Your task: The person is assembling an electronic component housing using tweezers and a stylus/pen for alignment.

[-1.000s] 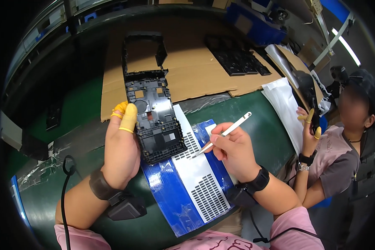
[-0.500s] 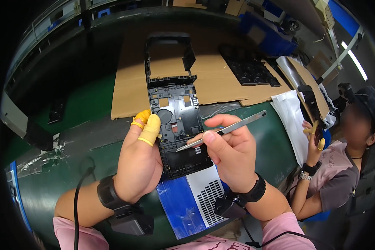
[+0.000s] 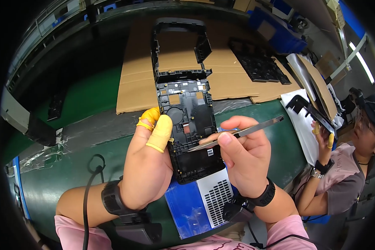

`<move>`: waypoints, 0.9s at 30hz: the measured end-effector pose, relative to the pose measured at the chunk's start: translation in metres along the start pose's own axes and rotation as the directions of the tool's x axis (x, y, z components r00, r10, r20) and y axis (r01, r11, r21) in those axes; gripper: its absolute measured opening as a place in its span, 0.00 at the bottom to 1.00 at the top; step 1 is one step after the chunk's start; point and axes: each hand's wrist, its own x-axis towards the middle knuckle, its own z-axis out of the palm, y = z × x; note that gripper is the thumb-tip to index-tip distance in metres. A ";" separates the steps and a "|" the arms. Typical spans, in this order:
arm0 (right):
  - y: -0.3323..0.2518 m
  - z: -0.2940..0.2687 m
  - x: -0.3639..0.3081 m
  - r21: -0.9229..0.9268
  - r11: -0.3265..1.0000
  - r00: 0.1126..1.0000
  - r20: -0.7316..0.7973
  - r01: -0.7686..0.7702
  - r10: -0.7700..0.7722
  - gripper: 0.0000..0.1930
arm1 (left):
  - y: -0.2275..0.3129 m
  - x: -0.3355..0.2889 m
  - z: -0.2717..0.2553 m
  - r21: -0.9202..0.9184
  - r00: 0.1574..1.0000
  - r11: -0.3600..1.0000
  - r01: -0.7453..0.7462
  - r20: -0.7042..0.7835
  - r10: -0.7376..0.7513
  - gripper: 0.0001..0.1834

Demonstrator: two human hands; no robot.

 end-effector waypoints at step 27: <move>0.000 -0.024 -0.020 -0.147 0.987 0.985 -0.170 -0.064 0.039 0.05 | 0.026 -0.012 -0.015 0.134 0.943 0.933 -0.334 0.057 0.329 0.38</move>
